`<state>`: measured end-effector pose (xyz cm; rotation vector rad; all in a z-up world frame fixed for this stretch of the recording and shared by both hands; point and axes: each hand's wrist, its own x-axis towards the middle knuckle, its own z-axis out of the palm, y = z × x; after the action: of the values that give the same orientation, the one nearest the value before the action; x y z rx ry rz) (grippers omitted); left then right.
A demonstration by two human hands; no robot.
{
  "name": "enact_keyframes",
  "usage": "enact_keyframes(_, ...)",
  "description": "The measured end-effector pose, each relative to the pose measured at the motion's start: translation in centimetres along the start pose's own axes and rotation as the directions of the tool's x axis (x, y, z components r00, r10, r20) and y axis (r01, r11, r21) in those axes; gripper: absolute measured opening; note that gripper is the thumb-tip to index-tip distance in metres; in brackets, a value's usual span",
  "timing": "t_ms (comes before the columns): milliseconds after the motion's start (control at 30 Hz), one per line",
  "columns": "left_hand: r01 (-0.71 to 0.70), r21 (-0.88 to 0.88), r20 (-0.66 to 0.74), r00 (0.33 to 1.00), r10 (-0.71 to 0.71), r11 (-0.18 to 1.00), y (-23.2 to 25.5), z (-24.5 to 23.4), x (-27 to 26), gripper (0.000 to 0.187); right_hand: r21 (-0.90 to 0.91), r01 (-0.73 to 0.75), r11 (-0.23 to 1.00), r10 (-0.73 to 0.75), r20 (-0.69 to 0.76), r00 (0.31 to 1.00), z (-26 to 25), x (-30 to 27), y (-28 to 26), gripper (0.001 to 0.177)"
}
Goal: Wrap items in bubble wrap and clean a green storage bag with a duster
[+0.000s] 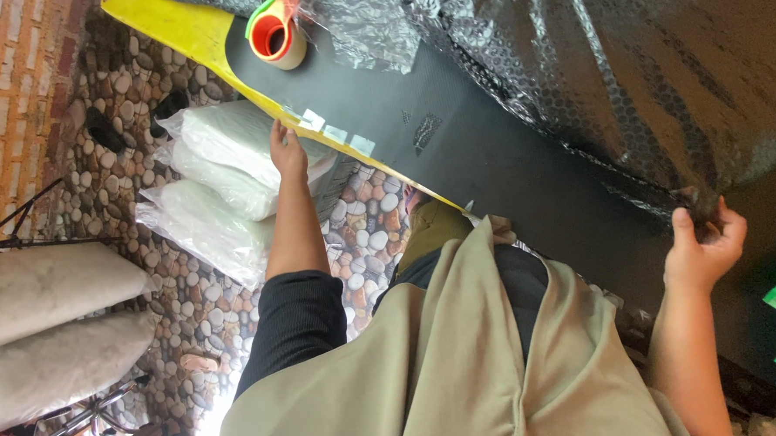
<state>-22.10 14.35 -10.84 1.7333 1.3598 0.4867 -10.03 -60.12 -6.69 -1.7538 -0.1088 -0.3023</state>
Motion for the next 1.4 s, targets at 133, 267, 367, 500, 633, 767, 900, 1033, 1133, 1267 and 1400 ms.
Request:
enact_keyframes(133,-0.432,0.354,0.059,0.896,0.441,0.83,2.4,0.0,4.5,0.049,-0.047,-0.029,0.998,0.029,-0.015,0.999,-0.4,0.0,0.0,0.042)
enact_keyframes(267,-0.714,0.678,0.471,0.604,0.643,0.174,5.1,0.0,7.0,0.043,-0.077,-0.087,0.993,0.085,-0.029,0.996,-0.3,-0.3,-0.1,0.042)
enact_keyframes(367,-0.748,0.663,0.582,0.508,0.635,-0.01,4.7,0.4,9.7,0.011,-0.061,-0.103,0.993,0.1,-0.048,0.994,-0.4,-0.5,0.3,0.043)
enact_keyframes(500,-0.742,0.635,0.687,0.415,0.597,-0.215,4.1,-0.8,10.5,0.007,-0.051,-0.13,0.99,0.127,-0.069,0.99,-0.1,-0.5,0.2,0.043)
enact_keyframes(633,-0.759,0.614,0.718,0.424,0.551,-0.216,4.5,-3.9,7.5,0.016,-0.087,-0.085,0.993,0.081,-0.049,0.996,0.0,-0.3,-0.3,0.042)
enact_keyframes(767,-0.76,0.624,0.667,0.396,0.631,-0.182,2.1,-6.2,5.3,0.016,-0.044,-0.076,0.996,0.074,-0.043,0.996,-0.3,-0.3,0.7,0.043)
enact_keyframes(900,-0.765,0.64,0.633,0.472,0.614,-0.072,0.5,-6.8,4.4,0.017,-0.189,-0.088,0.978,0.078,-0.058,0.995,-1.0,-0.3,1.5,0.046)
enact_keyframes(1033,-0.768,0.631,0.577,0.369,0.729,-0.11,-0.3,-9.1,3.4,0.006,-0.289,-0.137,0.947,0.102,-0.134,0.986,-0.3,-0.2,0.3,0.046)
enact_keyframes(1133,-0.763,0.641,0.555,0.386,0.737,-0.084,2.6,-10.4,2.9,0.015,-0.304,-0.094,0.948,0.057,-0.129,0.99,-0.1,-0.3,-0.2,0.046)
enact_keyframes(1267,-0.6,0.795,0.545,0.646,0.535,-0.085,7.2,-12.4,2.4,0.01,-0.366,-0.066,0.928,0.022,-0.123,0.992,0.0,0.0,-0.5,0.05)
enact_keyframes(1400,-0.805,0.58,0.715,0.431,0.55,-0.125,16.3,-10.9,-6.6,0.012,-0.324,-0.035,0.945,-0.011,-0.139,0.99,0.2,0.1,0.1,0.054)
